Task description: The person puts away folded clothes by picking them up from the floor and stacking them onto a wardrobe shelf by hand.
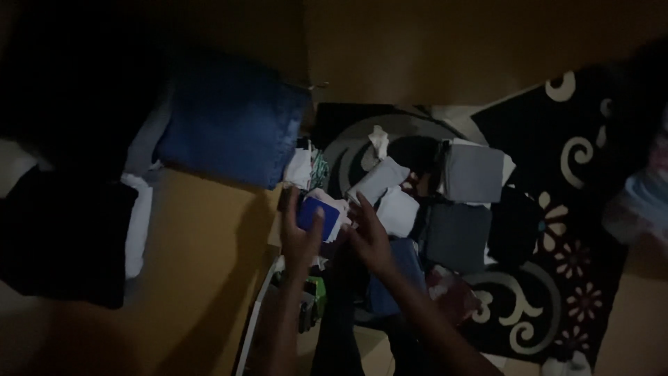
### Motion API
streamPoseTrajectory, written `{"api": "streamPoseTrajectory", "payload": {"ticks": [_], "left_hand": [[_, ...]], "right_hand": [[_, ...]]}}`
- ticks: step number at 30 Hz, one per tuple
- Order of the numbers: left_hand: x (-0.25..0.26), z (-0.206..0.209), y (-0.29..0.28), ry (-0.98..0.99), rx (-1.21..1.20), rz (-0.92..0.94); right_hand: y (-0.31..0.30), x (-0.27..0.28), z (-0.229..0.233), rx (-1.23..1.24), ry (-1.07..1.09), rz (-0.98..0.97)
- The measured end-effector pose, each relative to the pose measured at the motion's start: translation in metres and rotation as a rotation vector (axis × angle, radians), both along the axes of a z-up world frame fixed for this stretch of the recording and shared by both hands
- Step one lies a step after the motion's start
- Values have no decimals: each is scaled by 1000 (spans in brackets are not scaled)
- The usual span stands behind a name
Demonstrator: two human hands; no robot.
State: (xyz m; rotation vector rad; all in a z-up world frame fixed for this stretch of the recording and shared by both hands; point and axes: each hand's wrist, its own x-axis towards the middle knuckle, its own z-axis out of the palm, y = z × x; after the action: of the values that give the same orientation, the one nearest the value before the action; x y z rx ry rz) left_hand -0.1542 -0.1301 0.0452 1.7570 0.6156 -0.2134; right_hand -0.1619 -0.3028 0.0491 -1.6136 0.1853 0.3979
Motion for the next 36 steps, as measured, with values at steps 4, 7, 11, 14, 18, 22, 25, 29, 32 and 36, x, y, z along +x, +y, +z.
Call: {"api": "streamPoseTrajectory", "payload": {"ticks": [4, 7, 11, 14, 18, 22, 25, 29, 32, 36], "left_hand": [[-46, 6, -39, -200, -318, -49], [-72, 10, -56, -99, -466, -52], [-97, 24, -72, -7, -562, -80], [-109, 37, -91, 16, -598, -97], [-123, 60, -121, 72, -590, -129], [-145, 84, -158, 117, -542, -136], [-169, 97, -182, 71, -587, -120], [-195, 114, -210, 32, -611, -84], [-208, 128, -218, 45, -602, -77], [-215, 144, -229, 22, -623, -94]], "right_hand": [[-32, -37, 24, 226, 80, -124], [-54, -63, 46, 242, 219, -192], [-77, -95, 60, 223, 229, -279], [-102, -122, 71, 290, 221, -323], [-140, -150, 96, 273, 276, -353], [-181, -176, 117, 288, 299, -353], [-216, -195, 122, 271, 322, -328], [-269, -216, 116, 2, 160, -208], [-281, -228, 115, 595, 314, -368], [-305, -233, 137, 320, 256, -299]]}}
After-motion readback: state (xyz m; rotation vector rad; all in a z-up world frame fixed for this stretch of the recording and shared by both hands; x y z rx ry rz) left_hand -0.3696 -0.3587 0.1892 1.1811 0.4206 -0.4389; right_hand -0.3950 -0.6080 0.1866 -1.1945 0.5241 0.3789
